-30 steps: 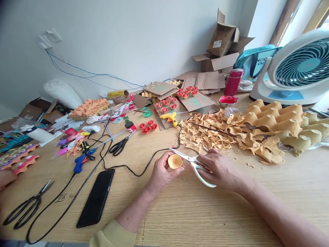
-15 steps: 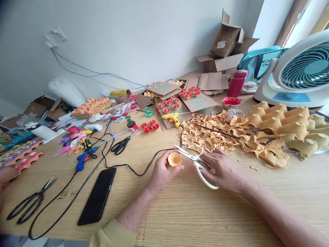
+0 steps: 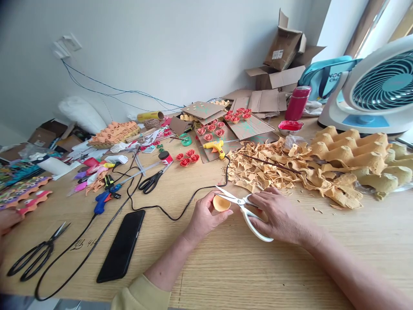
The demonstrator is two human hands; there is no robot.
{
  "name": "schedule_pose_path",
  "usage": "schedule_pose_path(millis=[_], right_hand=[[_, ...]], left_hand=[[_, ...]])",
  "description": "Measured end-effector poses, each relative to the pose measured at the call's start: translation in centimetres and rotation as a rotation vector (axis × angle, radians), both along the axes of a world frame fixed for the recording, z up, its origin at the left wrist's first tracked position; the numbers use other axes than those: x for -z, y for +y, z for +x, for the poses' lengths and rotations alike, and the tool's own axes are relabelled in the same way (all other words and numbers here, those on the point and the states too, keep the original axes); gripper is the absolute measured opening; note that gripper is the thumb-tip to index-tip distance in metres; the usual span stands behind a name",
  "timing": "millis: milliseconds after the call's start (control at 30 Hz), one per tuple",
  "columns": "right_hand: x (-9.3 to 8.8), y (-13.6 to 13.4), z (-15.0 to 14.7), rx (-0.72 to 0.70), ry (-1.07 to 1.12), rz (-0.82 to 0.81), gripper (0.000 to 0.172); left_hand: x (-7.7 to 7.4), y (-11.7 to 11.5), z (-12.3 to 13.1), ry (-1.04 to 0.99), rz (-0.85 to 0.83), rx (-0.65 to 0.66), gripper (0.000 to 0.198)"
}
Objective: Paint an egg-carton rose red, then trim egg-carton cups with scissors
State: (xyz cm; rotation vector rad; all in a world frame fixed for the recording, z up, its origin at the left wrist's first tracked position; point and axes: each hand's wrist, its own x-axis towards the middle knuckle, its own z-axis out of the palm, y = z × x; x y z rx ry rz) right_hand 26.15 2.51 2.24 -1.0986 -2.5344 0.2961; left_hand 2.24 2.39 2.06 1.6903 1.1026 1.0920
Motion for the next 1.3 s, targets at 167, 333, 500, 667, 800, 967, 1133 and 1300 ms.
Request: schedule_pose_path(millis=[167,333,500,667,800,967,1133,1300], right_hand=[[0.1,-0.1,0.1,-0.007,-0.012,0.014,0.019],[0.1,-0.1,0.4,-0.05,0.04,0.024,0.019],[-0.2,-0.1,0.5,-0.074,0.066,0.02,0.02],[-0.5,0.1,0.7,-0.102,0.087,0.015,0.02],[-0.3,0.5,1.0,-0.068,0.075,0.049,0.024],[0.6,1.1,1.8,0.082,0.091,0.131,0.027],[0.7,1.2,2.0,0.159,0.095,0.131,0.028],[0.5,1.0,1.4,0.129,0.099,0.15,0.028]], left_hand=[[0.0,-0.1,0.0,-0.017,0.007,0.004,0.039],[0.0,0.1,-0.1,-0.016,-0.008,0.021,0.036],[0.0,0.2,-0.2,-0.047,-0.021,0.06,0.036],[-0.6,0.1,-0.4,-0.017,-0.054,0.1,0.026],[-1.0,0.2,-0.6,-0.02,-0.06,0.126,0.026],[-0.3,0.7,-0.8,-0.065,-0.103,0.104,0.044],[0.4,1.0,-0.6,-0.153,-0.159,0.048,0.048],[-0.5,0.5,-0.5,-0.338,-0.331,0.156,0.055]])
